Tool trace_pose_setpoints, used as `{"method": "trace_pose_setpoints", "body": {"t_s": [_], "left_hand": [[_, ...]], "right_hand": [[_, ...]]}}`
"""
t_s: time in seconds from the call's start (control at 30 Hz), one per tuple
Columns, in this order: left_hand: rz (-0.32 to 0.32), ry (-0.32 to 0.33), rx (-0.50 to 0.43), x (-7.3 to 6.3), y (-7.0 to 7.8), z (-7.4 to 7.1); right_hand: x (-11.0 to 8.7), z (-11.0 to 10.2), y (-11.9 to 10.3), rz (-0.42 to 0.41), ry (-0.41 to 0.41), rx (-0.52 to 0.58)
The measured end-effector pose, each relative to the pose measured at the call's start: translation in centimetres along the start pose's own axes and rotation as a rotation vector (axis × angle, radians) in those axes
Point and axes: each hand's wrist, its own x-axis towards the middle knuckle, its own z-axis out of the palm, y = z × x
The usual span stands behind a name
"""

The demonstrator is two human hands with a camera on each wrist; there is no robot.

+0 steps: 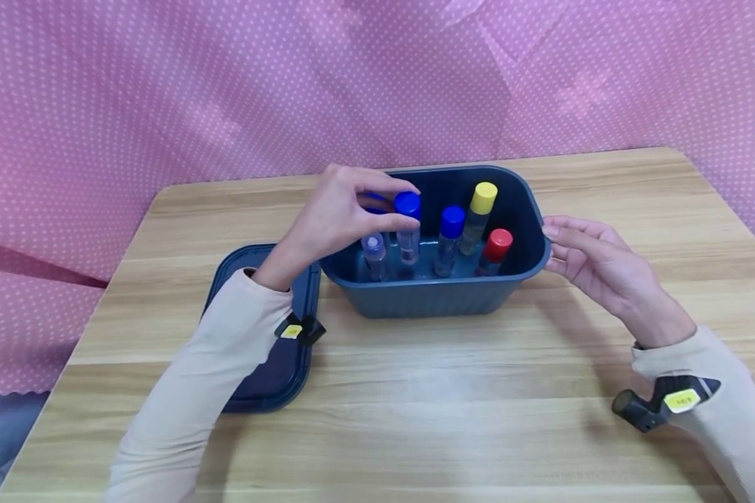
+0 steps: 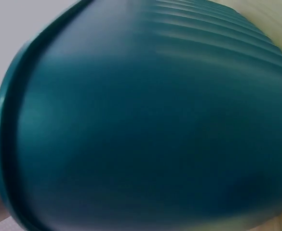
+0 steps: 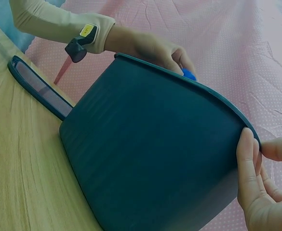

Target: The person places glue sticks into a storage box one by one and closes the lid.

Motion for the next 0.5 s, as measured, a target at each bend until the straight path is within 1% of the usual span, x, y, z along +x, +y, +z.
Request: {"method": "trace_pose_setpoints", "body": {"t_s": [0.1,0.33,0.5], "left_hand": [[0.003,-0.003,0.005,0.1,-0.32,0.1],[-0.03,-0.04,0.123,0.06,-0.63,0.31],[-0.056,-0.079,0.153,-0.04,-0.48,0.68]], "right_hand": [[0.01,0.0,-0.01,0.0,-0.002,-0.004],[0.02,0.0,0.01,-0.003,-0.002,-0.012],[0.03,-0.04,0.05,-0.005,-0.008,-0.015]]}}
